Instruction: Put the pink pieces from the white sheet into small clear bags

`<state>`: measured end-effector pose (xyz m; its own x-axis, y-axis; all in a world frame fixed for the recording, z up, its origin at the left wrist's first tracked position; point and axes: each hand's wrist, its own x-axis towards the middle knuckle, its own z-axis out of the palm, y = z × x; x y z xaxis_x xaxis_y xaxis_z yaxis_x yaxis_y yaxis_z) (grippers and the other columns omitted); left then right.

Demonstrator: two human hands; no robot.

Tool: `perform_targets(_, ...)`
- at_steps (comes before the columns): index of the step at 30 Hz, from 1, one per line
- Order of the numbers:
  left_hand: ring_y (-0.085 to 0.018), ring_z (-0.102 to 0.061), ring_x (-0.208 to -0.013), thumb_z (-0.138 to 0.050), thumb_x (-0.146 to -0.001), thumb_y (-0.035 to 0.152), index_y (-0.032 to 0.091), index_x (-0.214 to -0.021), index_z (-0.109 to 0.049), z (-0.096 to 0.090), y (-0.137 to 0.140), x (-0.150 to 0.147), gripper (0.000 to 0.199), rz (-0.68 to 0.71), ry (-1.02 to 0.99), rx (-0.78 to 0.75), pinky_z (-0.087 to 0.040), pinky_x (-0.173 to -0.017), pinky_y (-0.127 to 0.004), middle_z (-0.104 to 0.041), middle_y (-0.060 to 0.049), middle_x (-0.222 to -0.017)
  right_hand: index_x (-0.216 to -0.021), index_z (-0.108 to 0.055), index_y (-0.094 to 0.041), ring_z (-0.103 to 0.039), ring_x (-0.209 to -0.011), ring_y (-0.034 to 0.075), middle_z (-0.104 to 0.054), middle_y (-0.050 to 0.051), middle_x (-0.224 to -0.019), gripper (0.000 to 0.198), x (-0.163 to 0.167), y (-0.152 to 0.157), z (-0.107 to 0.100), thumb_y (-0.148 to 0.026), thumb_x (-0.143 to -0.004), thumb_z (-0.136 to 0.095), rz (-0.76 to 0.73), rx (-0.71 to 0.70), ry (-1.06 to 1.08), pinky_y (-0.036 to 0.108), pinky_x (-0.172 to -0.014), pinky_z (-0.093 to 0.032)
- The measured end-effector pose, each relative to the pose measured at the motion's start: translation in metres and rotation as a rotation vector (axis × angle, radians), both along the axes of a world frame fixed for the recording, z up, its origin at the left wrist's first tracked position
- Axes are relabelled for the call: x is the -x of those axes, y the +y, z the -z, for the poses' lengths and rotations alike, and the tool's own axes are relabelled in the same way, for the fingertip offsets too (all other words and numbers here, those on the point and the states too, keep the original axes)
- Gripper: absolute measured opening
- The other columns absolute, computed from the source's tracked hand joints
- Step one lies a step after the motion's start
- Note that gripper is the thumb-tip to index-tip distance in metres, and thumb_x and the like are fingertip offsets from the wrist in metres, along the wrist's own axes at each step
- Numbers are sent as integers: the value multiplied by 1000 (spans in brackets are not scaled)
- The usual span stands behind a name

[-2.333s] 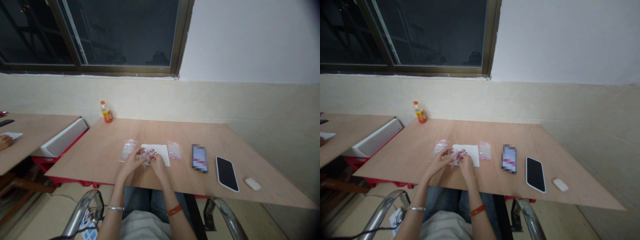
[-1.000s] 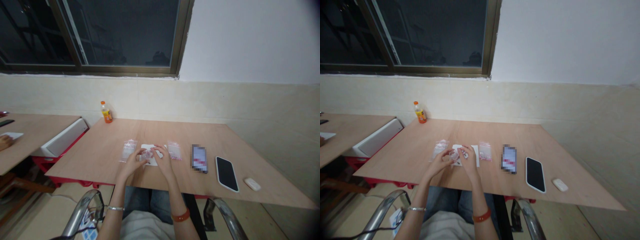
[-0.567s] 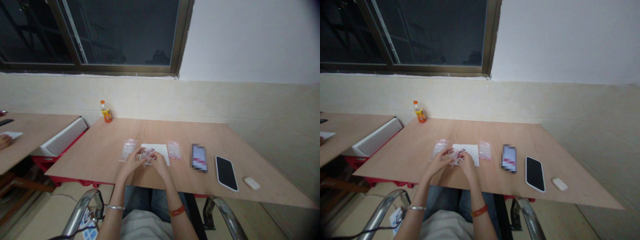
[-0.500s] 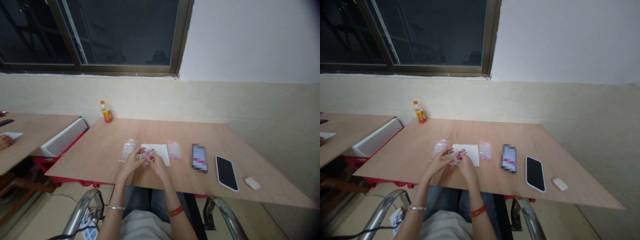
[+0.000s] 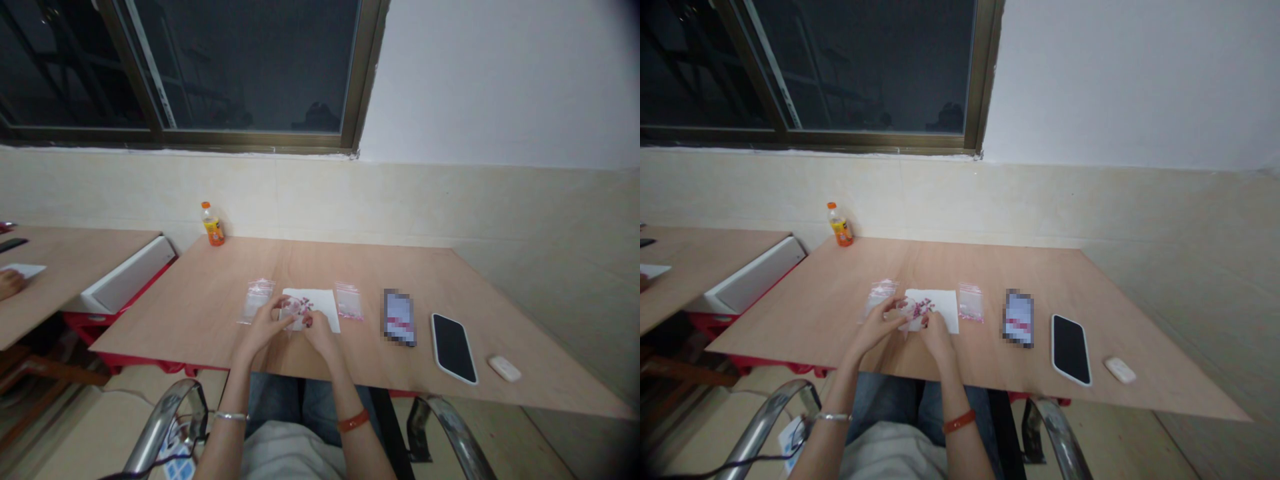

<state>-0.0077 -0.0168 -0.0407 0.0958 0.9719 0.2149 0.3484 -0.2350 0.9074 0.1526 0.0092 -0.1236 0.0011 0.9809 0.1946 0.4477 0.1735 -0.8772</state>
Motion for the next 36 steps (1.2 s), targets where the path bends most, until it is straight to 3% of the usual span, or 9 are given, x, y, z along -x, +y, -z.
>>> perform_targets(5, -22, -59, -104, -69, -69, 33, 18, -107, -60, 0, 1, -2, 42, 22, -33, 20, -45, -91, -36, -65, -8, -109, -66, -64, -15, -60, -65, 18, -67, 7, -69, 16, -23, 9, -13, -6, -59, -52, 101, -35, 50, 28, -62, -46)
perform_targets(10, -23, -59, -102, -70, -69, 32, 18, -105, -62, -3, 0, -5, 40, 27, -32, 34, -43, -93, -37, -65, -9, -107, -74, -65, -15, -60, -63, 17, -69, 7, -75, 14, -35, 6, -53, -25, -70, -56, 211, -140, 163, 28, -59, -46)
perform_targets(16, -22, -58, -101, -71, -68, 30, 17, -105, -62, -4, 0, -10, 40, 44, -56, 42, -43, -93, -38, -66, -9, -107, -76, -66, -17, -59, -68, 17, -68, 5, -75, 19, -17, -15, -92, -35, -75, -59, 242, -250, 273, 26, -56, -41)
perform_targets(21, -22, -58, -99, -67, -71, 31, 18, -103, -62, -5, 0, -10, 36, 85, -46, -9, -44, -90, -36, -65, -8, -105, -82, -67, -21, -60, -79, 18, -68, 5, -83, 17, 0, -24, -96, -35, -78, -59, 52, -252, 214, 28, -66, -45)
perform_targets(28, -21, -59, -97, -65, -72, 29, 18, -102, -60, -6, 0, -6, 33, 20, -16, -52, -44, -87, -34, -65, -7, -103, -86, -69, -23, -55, -98, 19, -61, 5, -99, 13, -2, -28, -101, -30, -77, -64, -145, -208, 144, 32, -86, -43)
perform_targets(31, -21, -58, -97, -67, -69, 24, 17, -102, -59, -3, 2, -6, 35, -11, -37, -80, -44, -88, -34, -64, -7, -101, -99, -67, -24, -54, -104, 19, -58, 5, -108, 28, -6, -28, -97, -31, -71, -69, -228, -162, 141, 32, -92, -42)
perform_targets(36, -19, -58, -90, -68, -70, 31, 17, -92, -56, -1, 4, -7, 29, -101, -42, -116, -44, -84, -32, -62, -4, -91, -125, -50, -24, -58, -99, 19, -57, 7, -120, 68, -10, -26, -87, -30, -62, -75, -251, -14, 200, 33, -86, -47)
